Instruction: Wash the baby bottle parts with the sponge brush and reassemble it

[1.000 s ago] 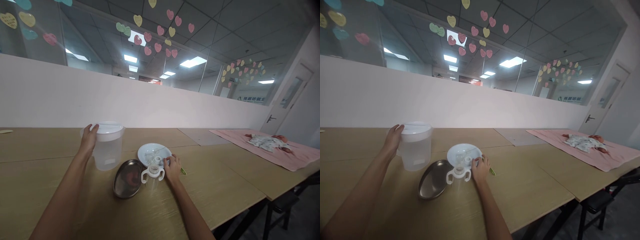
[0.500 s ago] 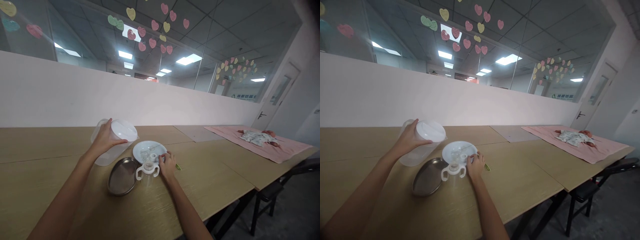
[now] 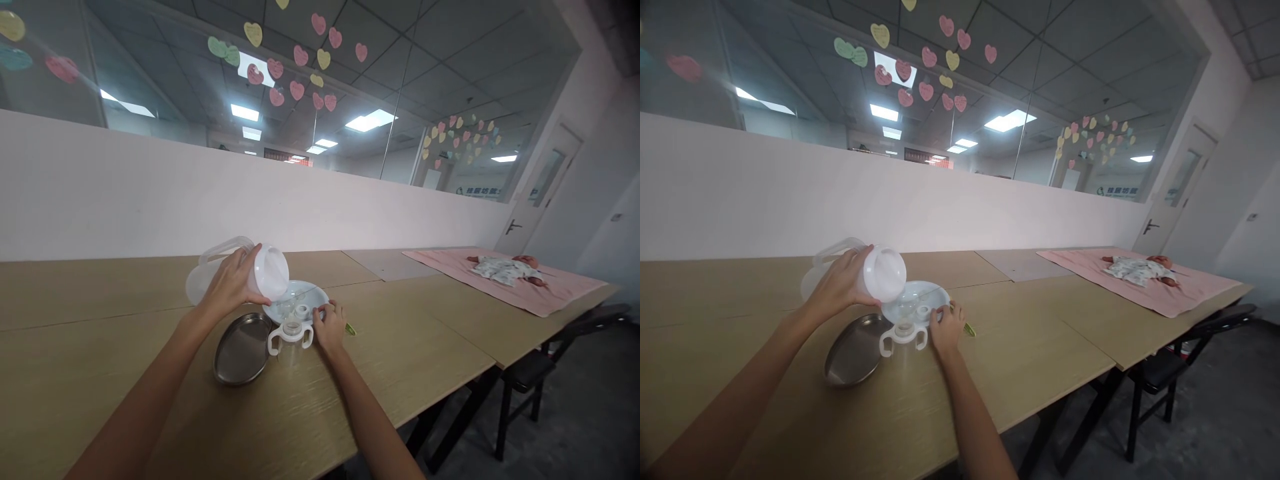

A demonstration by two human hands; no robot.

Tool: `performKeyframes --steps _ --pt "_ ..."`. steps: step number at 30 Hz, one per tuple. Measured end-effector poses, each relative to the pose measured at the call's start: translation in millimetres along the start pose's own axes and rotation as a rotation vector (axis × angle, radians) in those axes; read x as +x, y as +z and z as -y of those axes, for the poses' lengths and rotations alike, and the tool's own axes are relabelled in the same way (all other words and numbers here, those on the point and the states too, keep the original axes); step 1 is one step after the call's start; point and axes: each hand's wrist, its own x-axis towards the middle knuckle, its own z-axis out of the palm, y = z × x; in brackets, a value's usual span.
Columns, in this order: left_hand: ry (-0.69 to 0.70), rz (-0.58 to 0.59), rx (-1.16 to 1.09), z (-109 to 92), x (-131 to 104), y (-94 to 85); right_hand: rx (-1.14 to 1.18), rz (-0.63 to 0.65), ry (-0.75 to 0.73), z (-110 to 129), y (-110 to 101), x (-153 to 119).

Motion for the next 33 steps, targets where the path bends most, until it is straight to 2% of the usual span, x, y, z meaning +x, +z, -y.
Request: performKeyframes --steps 8,18,33 --pt "0.101 -0.044 0.023 -4 0 -8.6 -0.004 0.0 -0.002 1 1 0" --pt "0.159 0.028 0.089 -6 1 6.2 -0.005 0.012 0.007 1 1 0" --pt "0.177 0.026 0.11 -11 2 1.3 0.028 0.016 0.032 4 -2 0"
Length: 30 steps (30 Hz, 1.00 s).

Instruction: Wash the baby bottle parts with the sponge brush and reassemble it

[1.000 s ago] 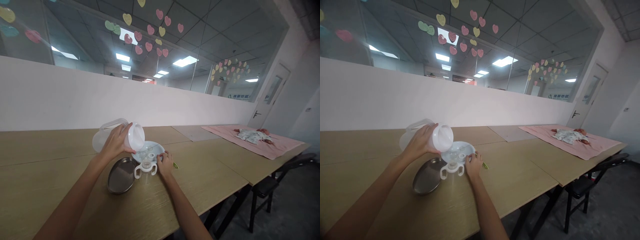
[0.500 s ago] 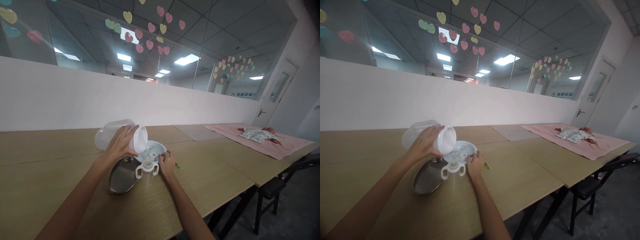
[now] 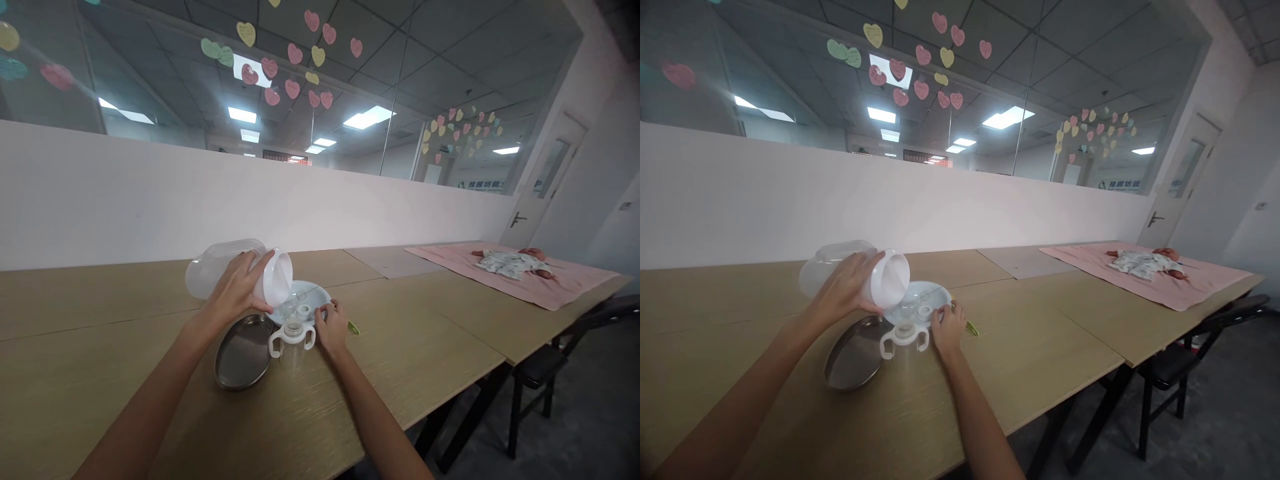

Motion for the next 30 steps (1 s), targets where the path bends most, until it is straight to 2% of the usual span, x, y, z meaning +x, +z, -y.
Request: performKeyframes --steps 6,10,16,19,22,30 --pt "0.001 -0.014 0.019 1 -1 -3.1 0.004 0.015 0.002 0 0 0" --pt "-0.044 -0.016 -0.06 0 -1 -7.5 0.003 0.009 0.002 0 2 0" --pt "-0.172 -0.001 -0.238 -1 -2 -28.1 0.003 0.019 0.01 0 2 0" --pt "-0.134 0.089 -0.298 -5 -5 -40.3 0.009 0.025 0.007 0 1 -1" --pt "-0.061 0.163 -0.314 -11 -6 -45.0 0.016 0.034 0.006 0 -1 -1" --pt "-0.022 0.185 -0.259 -21 -4 -44.9 0.03 0.041 0.004 -1 0 0"
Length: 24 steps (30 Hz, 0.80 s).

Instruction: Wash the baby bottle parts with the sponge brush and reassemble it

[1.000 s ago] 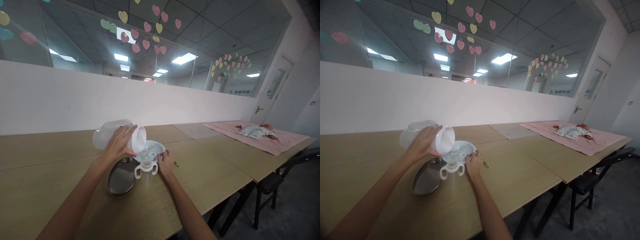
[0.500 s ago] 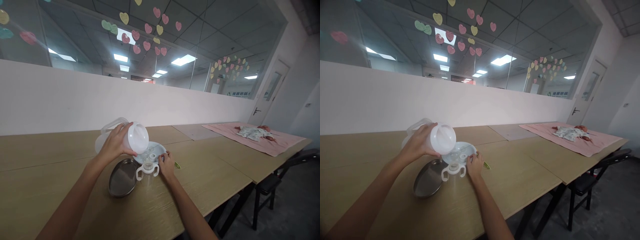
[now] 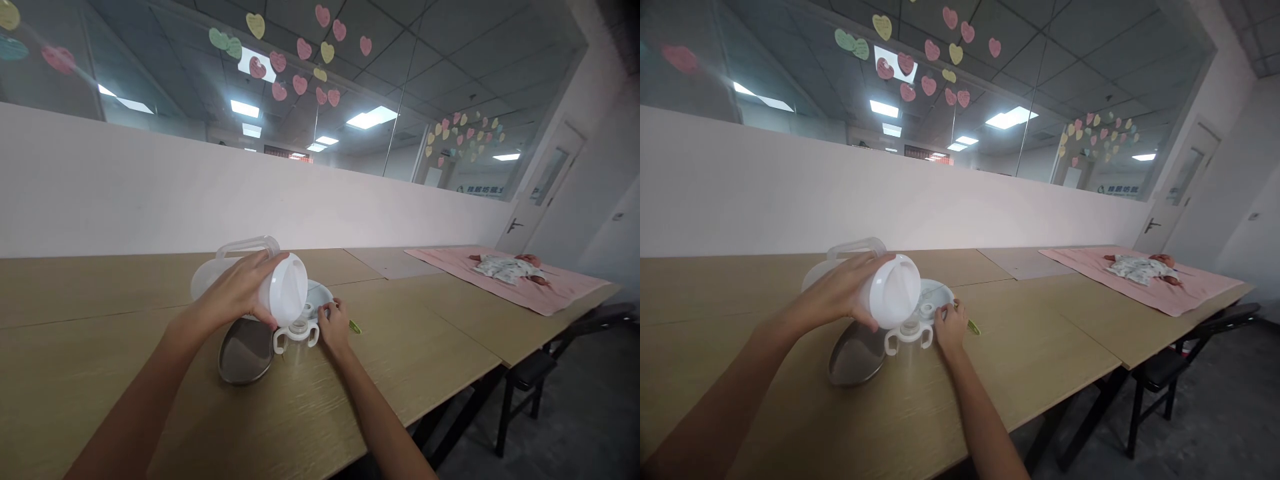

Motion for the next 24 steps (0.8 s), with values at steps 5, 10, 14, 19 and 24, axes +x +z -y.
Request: performKeyframes --steps 5,10,14,19,24 --pt "0.01 -0.007 0.004 1.3 -1.0 -0.5 0.003 0.003 -0.005 -1.0 0.1 0.0" --pt "0.023 -0.001 0.023 2.0 -0.8 2.3 0.026 0.016 -0.01 -1.8 -0.2 0.2" --pt "0.019 0.011 0.018 0.7 -0.8 2.1 0.054 0.018 -0.013 -3.0 1.2 0.4" --pt "0.025 0.003 0.021 0.1 -0.7 2.0 0.074 0.038 -0.008 -4.4 1.8 1.0" --pt "-0.003 -0.002 0.028 2.1 -0.1 -0.6 0.086 0.061 0.011 -3.9 0.9 1.1"
